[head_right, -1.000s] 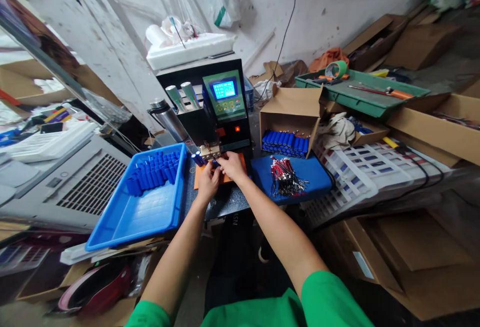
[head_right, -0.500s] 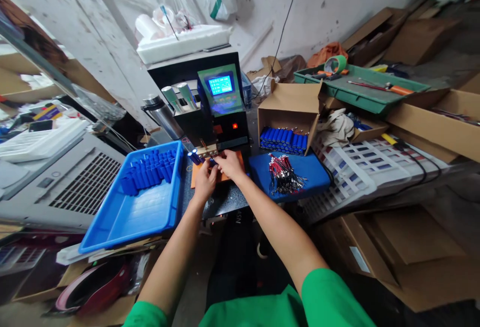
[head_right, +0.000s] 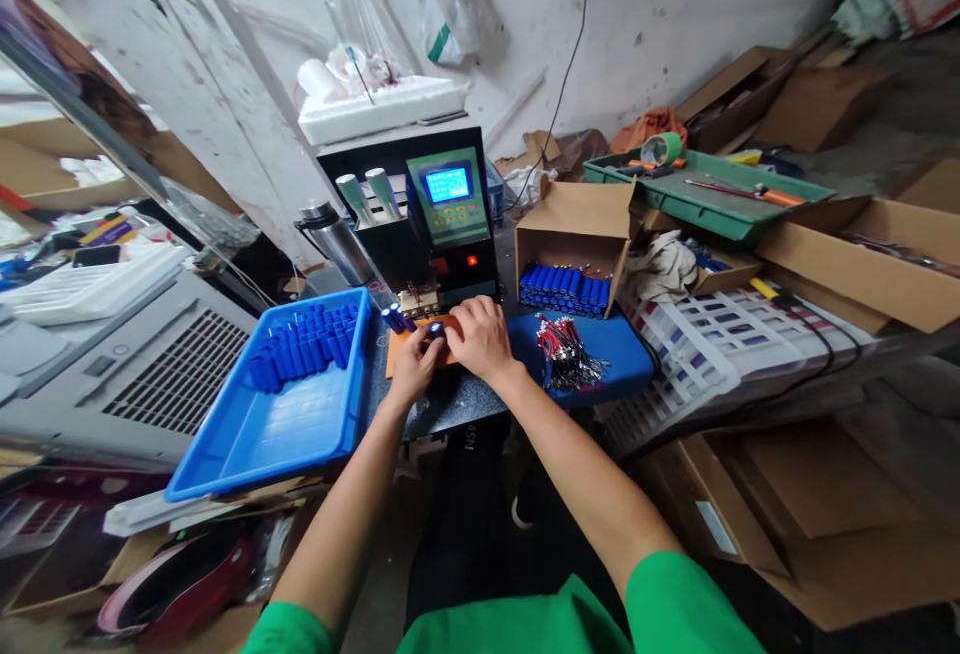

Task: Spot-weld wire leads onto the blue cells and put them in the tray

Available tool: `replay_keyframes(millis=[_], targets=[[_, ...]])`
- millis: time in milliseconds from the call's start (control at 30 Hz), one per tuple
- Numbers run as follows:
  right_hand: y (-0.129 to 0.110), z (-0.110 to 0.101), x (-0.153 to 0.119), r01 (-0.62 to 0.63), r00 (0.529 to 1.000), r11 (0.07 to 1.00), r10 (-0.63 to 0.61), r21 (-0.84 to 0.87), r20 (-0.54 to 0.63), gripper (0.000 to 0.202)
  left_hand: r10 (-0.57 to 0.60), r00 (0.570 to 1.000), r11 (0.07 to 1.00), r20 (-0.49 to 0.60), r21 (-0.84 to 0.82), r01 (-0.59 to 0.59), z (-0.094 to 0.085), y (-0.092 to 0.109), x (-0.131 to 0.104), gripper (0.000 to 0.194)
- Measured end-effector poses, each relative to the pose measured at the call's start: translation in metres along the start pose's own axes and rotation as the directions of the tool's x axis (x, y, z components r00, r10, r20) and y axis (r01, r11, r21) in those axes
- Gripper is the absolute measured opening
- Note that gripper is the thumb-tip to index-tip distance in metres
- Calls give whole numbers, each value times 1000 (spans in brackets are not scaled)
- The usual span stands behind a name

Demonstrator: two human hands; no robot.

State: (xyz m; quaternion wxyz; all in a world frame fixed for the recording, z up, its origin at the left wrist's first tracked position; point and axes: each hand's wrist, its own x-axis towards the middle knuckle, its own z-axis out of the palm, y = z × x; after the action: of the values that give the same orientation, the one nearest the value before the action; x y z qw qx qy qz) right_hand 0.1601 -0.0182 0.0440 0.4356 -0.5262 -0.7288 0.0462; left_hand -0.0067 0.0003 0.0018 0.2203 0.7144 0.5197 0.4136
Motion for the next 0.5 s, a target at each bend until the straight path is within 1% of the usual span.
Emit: replay_keyframes(millis=[67,133,200,300,333,400,433,500], targets=[[-4,-4,-1,131,990,989,-128,-68,55,25,37,999,999,-4,29,-37,0,0,0,29],[-7,-4,2,211,971,972,-196,-107,134,23,85,996,996,7,41,-85,-1,-1,0,32],[-9,-3,6,244,954,959,-210,-147,212,21,118,993,992,24,43,-119,-2,-1,1,35],[-12,-1,12,256,940,945,-194,-203,281,20,114,993,991,13,73,-115,-4,-3,5,35],[-12,0,13,259,938,941,-192,-219,288,20,105,994,991,-1,90,-104,-4,-4,7,36],[-10,-1,14,244,946,938,-175,-244,274,21,95,995,992,7,88,-96,-4,-6,10,42],[-6,-3,14,223,955,942,-160,-250,248,22,90,996,992,19,81,-91,-4,-6,12,44],[6,-12,13,146,981,957,-108,-252,159,25,81,997,989,15,120,-83,-3,-7,14,46]])
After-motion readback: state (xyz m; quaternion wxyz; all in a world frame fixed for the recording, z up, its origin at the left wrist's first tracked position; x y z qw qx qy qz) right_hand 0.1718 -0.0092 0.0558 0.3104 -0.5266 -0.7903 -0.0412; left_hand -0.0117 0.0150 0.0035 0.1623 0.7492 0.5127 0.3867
